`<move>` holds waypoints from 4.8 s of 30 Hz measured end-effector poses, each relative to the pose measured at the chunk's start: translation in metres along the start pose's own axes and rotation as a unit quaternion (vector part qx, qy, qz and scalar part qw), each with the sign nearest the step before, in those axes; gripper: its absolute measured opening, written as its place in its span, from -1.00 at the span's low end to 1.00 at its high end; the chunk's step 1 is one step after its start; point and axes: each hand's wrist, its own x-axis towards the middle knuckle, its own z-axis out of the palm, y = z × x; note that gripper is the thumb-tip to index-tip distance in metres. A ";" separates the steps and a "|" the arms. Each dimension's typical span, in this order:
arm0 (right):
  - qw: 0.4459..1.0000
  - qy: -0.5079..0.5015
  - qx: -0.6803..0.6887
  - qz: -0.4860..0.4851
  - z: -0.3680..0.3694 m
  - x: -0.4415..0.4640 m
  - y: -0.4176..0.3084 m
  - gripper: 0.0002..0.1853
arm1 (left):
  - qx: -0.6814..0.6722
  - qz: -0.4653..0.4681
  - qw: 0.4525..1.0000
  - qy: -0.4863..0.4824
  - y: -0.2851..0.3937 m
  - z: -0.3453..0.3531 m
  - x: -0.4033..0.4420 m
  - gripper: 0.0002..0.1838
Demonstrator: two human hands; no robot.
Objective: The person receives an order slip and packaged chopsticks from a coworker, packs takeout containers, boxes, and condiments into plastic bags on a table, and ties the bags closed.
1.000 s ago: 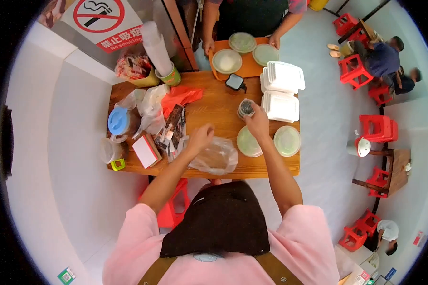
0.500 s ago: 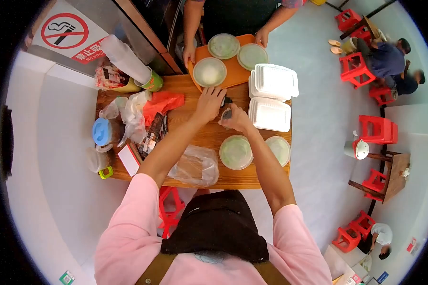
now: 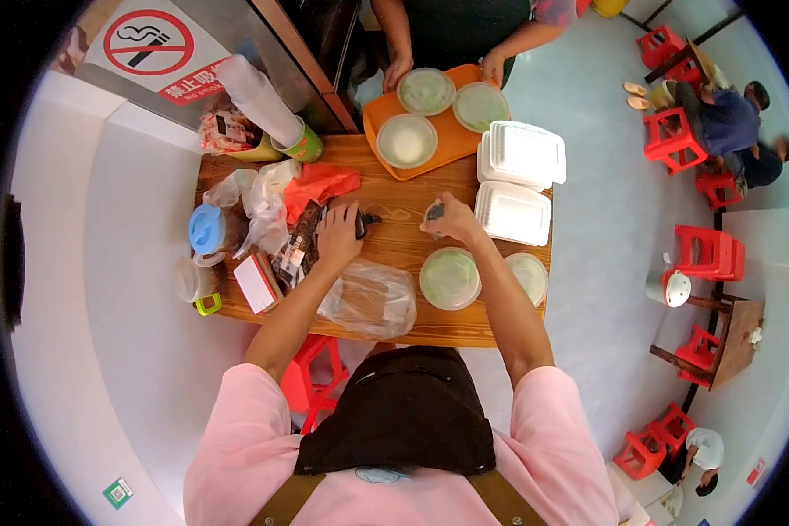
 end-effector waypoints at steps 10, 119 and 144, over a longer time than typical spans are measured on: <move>1.000 -0.001 0.008 0.001 0.006 -0.008 0.003 0.00 | -0.160 0.061 0.985 0.033 0.026 -0.007 -0.015 -0.26; 0.812 0.229 0.522 0.131 0.123 -0.173 0.086 -0.34 | -0.370 0.022 0.926 -0.065 0.137 0.022 -0.071 -0.58; 0.730 0.279 0.608 0.141 0.164 -0.230 0.069 -0.45 | -0.244 -0.024 0.959 -0.140 0.150 0.027 -0.086 -0.56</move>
